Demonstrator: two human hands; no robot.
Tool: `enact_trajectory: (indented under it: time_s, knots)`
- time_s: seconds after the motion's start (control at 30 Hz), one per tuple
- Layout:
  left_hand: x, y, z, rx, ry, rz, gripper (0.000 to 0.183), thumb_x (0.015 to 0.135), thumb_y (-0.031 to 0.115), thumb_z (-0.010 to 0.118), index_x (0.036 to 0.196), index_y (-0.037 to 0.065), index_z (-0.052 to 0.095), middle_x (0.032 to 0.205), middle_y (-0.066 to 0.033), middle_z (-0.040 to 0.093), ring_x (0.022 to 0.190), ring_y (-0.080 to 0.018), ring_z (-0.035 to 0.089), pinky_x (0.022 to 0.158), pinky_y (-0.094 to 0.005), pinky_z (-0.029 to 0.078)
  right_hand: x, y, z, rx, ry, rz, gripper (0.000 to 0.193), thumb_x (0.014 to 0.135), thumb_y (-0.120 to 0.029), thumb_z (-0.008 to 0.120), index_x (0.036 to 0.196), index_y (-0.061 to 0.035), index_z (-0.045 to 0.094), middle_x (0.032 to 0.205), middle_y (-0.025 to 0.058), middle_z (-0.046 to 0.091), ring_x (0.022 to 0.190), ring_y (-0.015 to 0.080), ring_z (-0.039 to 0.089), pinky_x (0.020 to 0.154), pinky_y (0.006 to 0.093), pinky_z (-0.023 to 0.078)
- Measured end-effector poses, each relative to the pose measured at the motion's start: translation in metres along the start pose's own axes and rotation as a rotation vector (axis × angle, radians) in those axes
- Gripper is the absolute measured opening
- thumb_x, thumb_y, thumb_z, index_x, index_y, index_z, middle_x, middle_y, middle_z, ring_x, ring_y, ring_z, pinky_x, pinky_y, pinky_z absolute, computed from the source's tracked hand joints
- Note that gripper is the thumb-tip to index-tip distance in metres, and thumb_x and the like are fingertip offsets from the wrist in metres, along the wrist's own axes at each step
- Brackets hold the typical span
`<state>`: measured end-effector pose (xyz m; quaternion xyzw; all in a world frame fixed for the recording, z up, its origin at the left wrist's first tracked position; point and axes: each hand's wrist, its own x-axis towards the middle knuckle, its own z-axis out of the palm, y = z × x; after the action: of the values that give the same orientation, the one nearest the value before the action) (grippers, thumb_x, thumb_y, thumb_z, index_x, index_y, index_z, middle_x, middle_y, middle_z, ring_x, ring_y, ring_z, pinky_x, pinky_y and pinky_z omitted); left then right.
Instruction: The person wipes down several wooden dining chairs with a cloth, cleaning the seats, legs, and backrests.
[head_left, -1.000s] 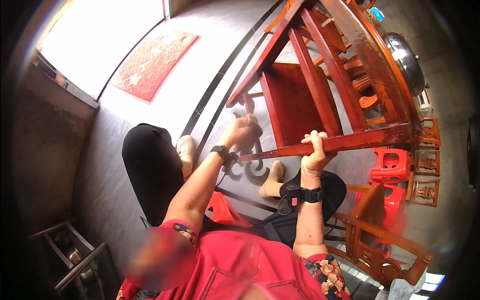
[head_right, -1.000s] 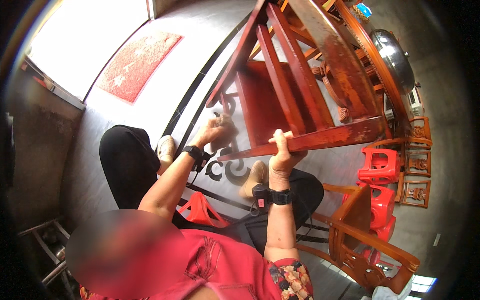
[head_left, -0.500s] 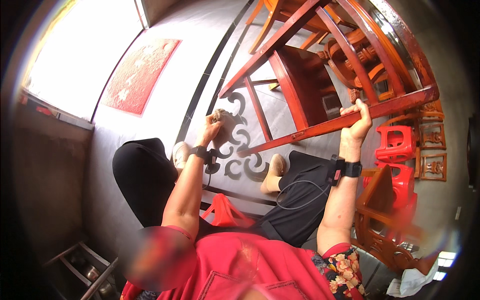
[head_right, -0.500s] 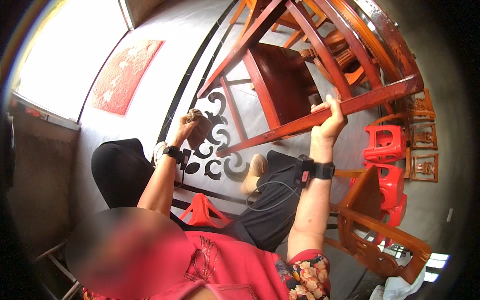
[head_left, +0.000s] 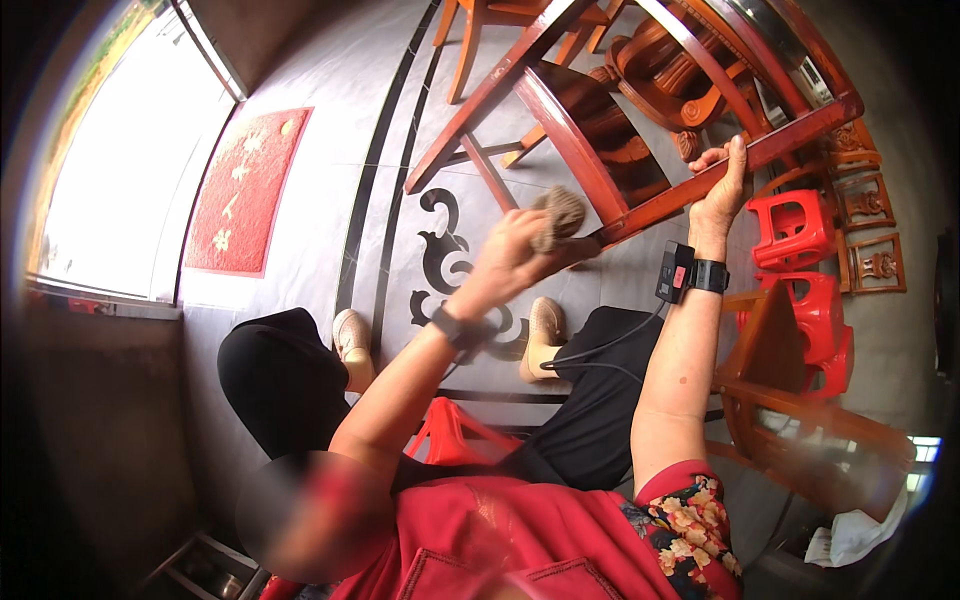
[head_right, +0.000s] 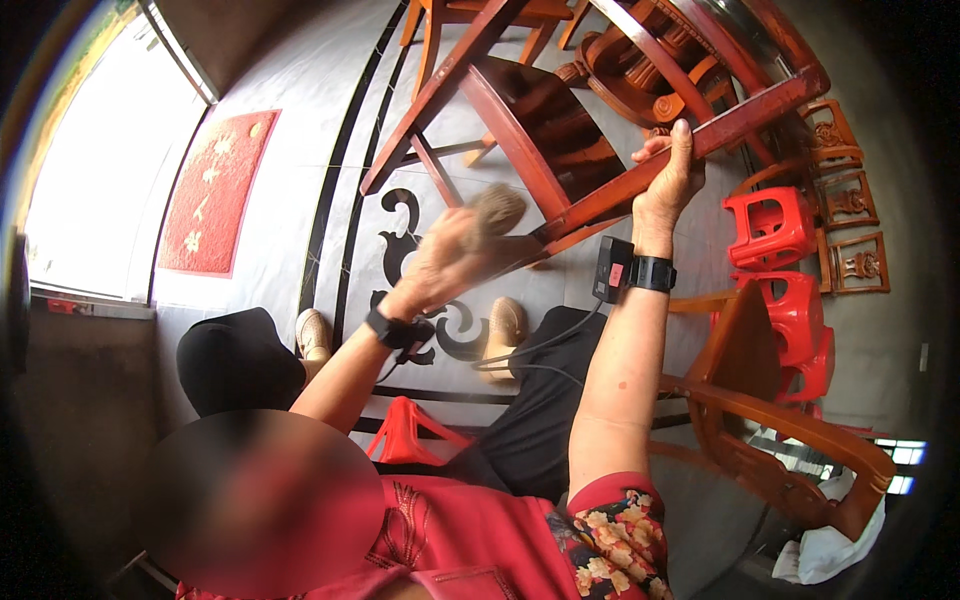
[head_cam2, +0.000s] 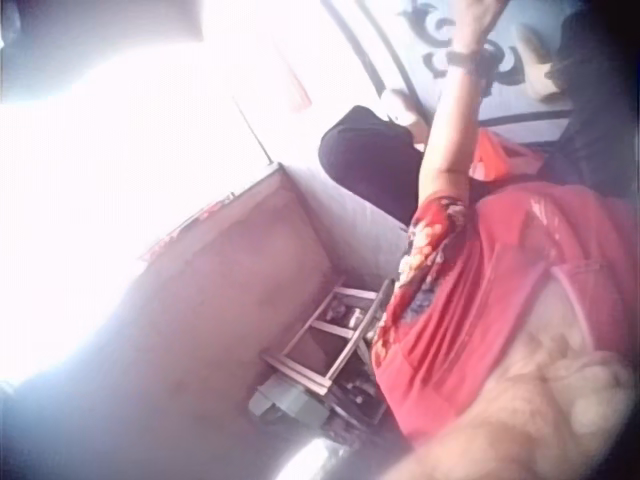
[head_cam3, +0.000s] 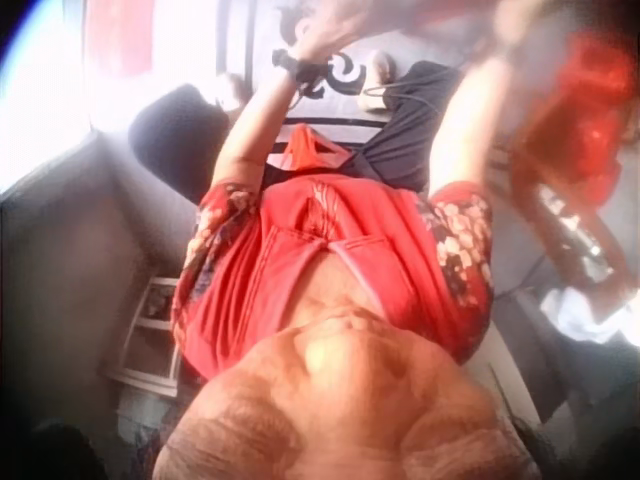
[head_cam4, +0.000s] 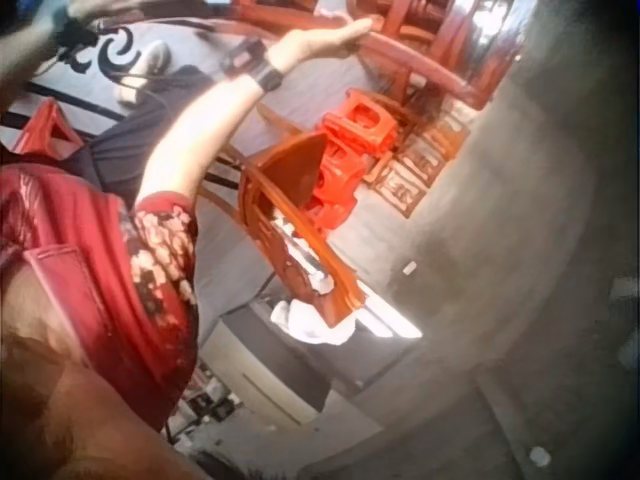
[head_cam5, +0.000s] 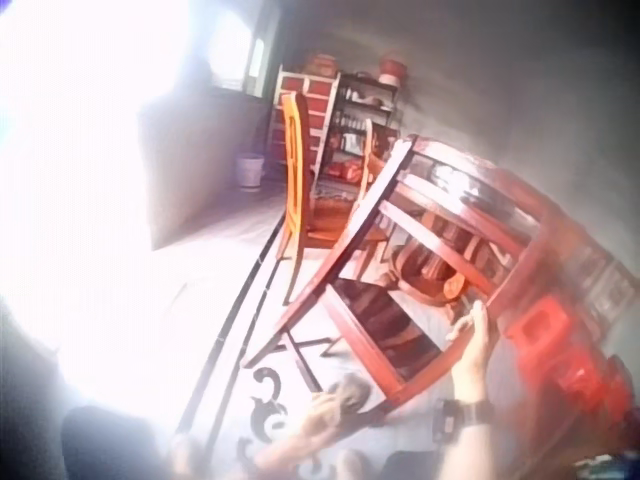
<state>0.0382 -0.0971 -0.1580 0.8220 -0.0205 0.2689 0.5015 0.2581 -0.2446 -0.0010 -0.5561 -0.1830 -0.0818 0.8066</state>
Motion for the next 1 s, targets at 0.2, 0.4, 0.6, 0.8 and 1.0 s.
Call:
enact_trajectory:
  time_s: [0.2, 0.4, 0.6, 0.8, 1.0]
  knots:
    - [0.057, 0.066, 0.072, 0.069, 0.129, 0.162, 0.034, 0.087, 0.022, 0.065, 0.113, 0.003, 0.057, 0.133, -0.0239, 0.044, 0.119, -0.0429, 0.046, 0.101, -0.0474, 0.038, -0.017, -0.006, 0.010, -0.070, -0.043, -0.103, 0.043, 0.090, -0.043, 0.069, 0.083, -0.0033, 0.055, 0.055, 0.0049, 0.054, 0.047, 0.0161, 0.054, 0.050, 0.0299, 0.048]
    - [-0.023, -0.003, 0.097, 0.278, 0.281, 0.125, 0.031, 0.073, -0.006, 0.054, 0.103, -0.001, 0.056, 0.118, -0.0222, 0.053, 0.110, -0.0410, 0.053, 0.102, -0.0481, 0.042, -0.019, -0.004, 0.011, -0.107, -0.029, -0.121, 0.042, 0.090, -0.041, 0.068, 0.073, -0.0057, 0.054, 0.053, 0.0044, 0.053, 0.048, 0.0164, 0.054, 0.053, 0.0299, 0.046]
    - [-0.150, -0.066, 0.067, 0.578, 0.183, -0.136, 0.036, 0.076, 0.006, 0.060, 0.113, 0.005, 0.058, 0.108, -0.0119, 0.059, 0.102, -0.0305, 0.057, 0.097, -0.0481, 0.041, -0.012, -0.006, 0.005, -0.114, 0.013, -0.091, 0.041, 0.091, -0.040, 0.067, 0.072, -0.0065, 0.054, 0.052, 0.0050, 0.054, 0.046, 0.0172, 0.054, 0.052, 0.0304, 0.046]
    - [-0.115, -0.048, 0.068, 0.389, 0.001, -0.111, 0.039, 0.074, 0.010, 0.066, 0.113, 0.009, 0.057, 0.108, -0.0144, 0.052, 0.104, -0.0329, 0.051, 0.082, -0.0426, 0.042, -0.007, -0.002, 0.001, -0.110, 0.008, -0.076, 0.038, 0.091, -0.041, 0.067, 0.079, -0.0069, 0.055, 0.054, 0.0056, 0.054, 0.046, 0.0167, 0.053, 0.049, 0.0293, 0.044]
    - [-0.005, 0.000, 0.079, 0.160, 0.161, -0.081, 0.059, 0.072, 0.012, 0.070, 0.125, -0.003, 0.048, 0.113, -0.0235, 0.053, 0.104, -0.0412, 0.052, 0.092, -0.0465, 0.043, -0.007, -0.002, 0.000, -0.120, 0.018, -0.073, 0.038, 0.091, -0.044, 0.066, 0.087, -0.0077, 0.053, 0.056, 0.0037, 0.054, 0.046, 0.0153, 0.052, 0.048, 0.0275, 0.045]
